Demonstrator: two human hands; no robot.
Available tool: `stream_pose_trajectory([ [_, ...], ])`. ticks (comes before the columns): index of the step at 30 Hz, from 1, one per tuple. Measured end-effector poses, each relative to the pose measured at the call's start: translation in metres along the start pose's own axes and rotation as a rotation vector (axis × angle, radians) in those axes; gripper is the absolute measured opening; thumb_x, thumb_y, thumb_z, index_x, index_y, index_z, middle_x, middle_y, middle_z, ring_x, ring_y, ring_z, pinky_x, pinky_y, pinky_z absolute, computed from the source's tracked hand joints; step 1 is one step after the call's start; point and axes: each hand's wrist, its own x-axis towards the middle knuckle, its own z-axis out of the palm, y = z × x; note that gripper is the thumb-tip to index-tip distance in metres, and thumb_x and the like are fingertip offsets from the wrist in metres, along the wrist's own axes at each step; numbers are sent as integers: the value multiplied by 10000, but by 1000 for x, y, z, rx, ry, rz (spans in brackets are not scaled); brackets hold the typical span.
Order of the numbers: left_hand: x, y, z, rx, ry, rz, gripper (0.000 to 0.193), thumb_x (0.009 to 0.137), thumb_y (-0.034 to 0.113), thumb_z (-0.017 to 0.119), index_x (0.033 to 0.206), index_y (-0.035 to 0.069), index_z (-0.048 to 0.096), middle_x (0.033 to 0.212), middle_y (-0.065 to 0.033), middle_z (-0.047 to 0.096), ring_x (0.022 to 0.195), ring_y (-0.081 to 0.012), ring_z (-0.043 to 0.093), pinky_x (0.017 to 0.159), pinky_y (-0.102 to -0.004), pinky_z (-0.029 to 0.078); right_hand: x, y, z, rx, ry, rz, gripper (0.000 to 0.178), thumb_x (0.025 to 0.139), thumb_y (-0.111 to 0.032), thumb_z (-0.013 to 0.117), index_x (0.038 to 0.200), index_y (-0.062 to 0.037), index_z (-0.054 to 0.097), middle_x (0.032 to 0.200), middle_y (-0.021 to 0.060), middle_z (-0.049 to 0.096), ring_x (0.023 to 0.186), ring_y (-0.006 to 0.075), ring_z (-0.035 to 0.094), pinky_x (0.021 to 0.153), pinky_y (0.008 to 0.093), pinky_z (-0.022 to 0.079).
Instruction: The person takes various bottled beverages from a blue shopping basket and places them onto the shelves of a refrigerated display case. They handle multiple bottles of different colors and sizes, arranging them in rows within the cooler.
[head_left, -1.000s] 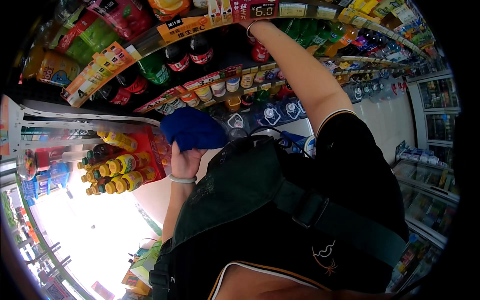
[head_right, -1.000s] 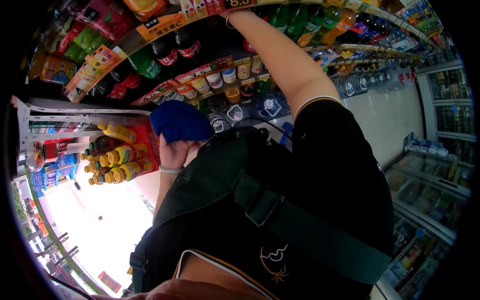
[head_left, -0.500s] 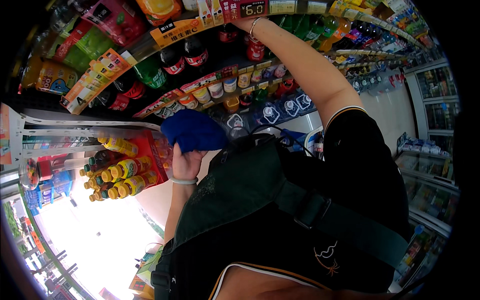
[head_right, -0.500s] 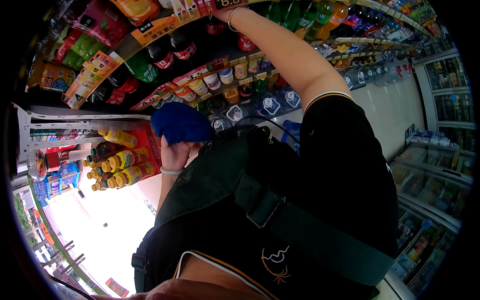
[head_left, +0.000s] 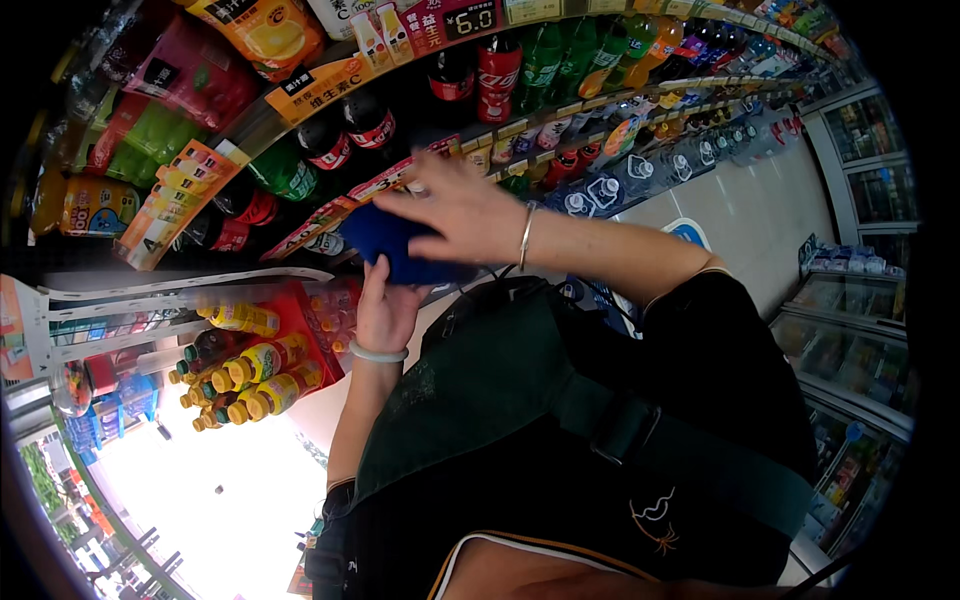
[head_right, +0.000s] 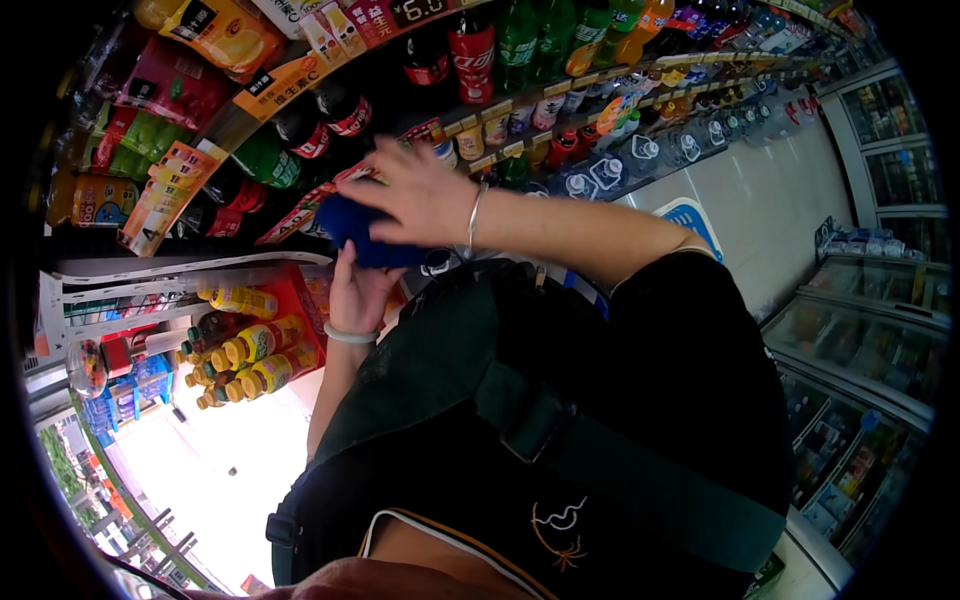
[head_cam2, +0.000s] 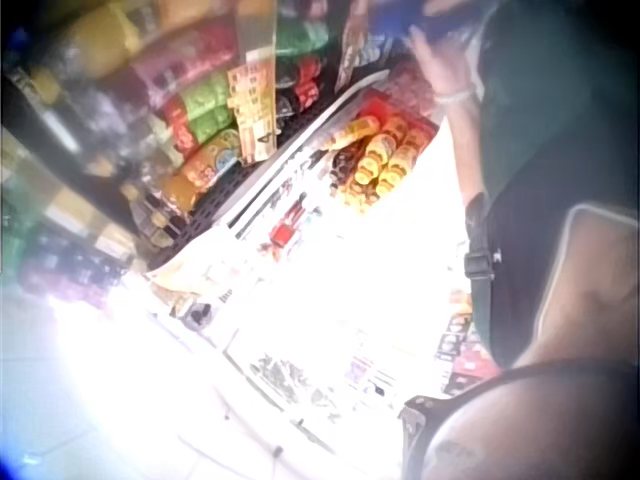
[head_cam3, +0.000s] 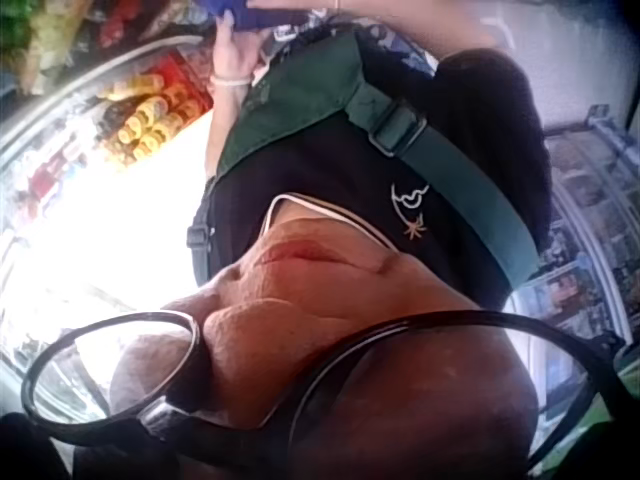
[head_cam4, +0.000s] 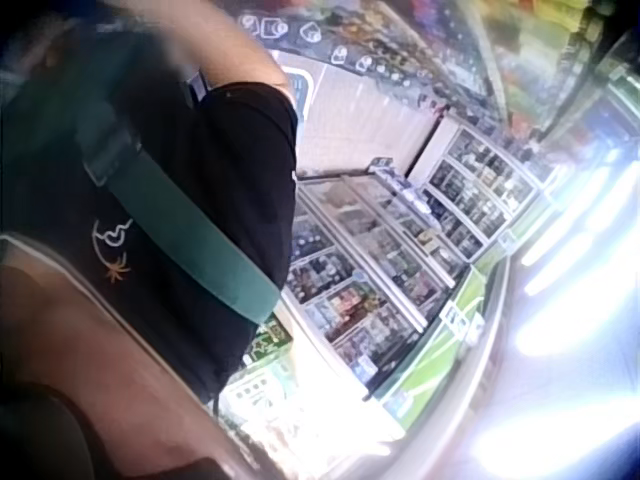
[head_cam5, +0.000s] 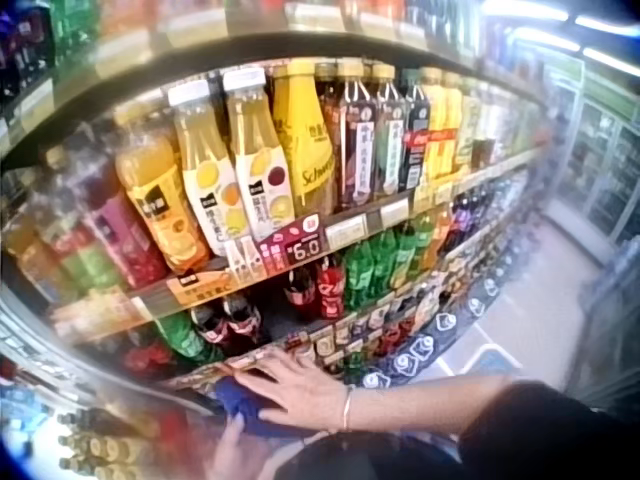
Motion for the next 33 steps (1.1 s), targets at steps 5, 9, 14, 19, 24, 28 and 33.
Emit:
stream_pose_trajectory([
  [5, 19, 3, 6, -53, -162, -26, 494, 895, 369, 430, 1304, 130, 287, 1294, -128, 365, 1179, -308, 380, 977, -493, 306, 6, 29, 40, 736, -194, 597, 515, 761, -134, 558, 1241, -54, 392, 1193, 218, 446, 1066, 340, 475, 902, 364, 391],
  [9, 17, 9, 13, 127, -176, 9, 593, 884, 329, 461, 1370, 154, 170, 1355, -151, 280, 1226, -321, 322, 987, -481, 284, 54, 65, 42, 19, 359, 444, 518, 725, -43, 546, 1215, -87, 384, 1092, 209, 442, 919, 366, 508, 797, 399, 438],
  [14, 2, -1, -4, 142, -152, -81, 582, 866, 269, 499, 1357, 144, 212, 1351, -135, 289, 1219, -298, 332, 978, -452, 297, 75, 122, 120, -146, -396, 734, 347, 797, -123, 447, 1130, -59, 519, 1148, 167, 479, 999, 326, 525, 815, 383, 460],
  [19, -16, -9, -33, 79, -96, -89, 503, 867, 235, 499, 1316, 126, 299, 1308, -120, 361, 1198, -285, 366, 970, -435, 309, 121, 190, 167, -237, -216, 570, 369, 788, -132, 456, 1135, -39, 538, 1187, 182, 507, 1064, 294, 516, 879, 384, 421],
  [24, -29, -4, -45, 9, -33, -44, 416, 880, 151, 468, 1275, 96, 351, 1272, -107, 402, 1169, -264, 393, 953, -406, 330, 141, 197, 162, -236, -555, 640, 372, 783, -125, 452, 1133, -34, 539, 1184, 183, 509, 1057, 298, 519, 875, 387, 421],
  [28, -30, 0, -51, 15, 5, -3, 408, 881, 146, 466, 1269, 82, 358, 1256, -105, 418, 1154, -254, 409, 938, -390, 342, 133, 183, 161, -260, -690, 603, 374, 780, -119, 449, 1131, -31, 541, 1182, 184, 511, 1051, 301, 522, 871, 389, 421],
  [33, -21, 8, -43, 17, -15, 5, 415, 870, 155, 479, 1263, 86, 365, 1244, -106, 431, 1132, -252, 431, 922, -392, 348, 119, 169, 140, -260, -838, 536, 377, 775, -112, 446, 1129, -26, 543, 1179, 185, 513, 1044, 305, 525, 866, 392, 421],
])
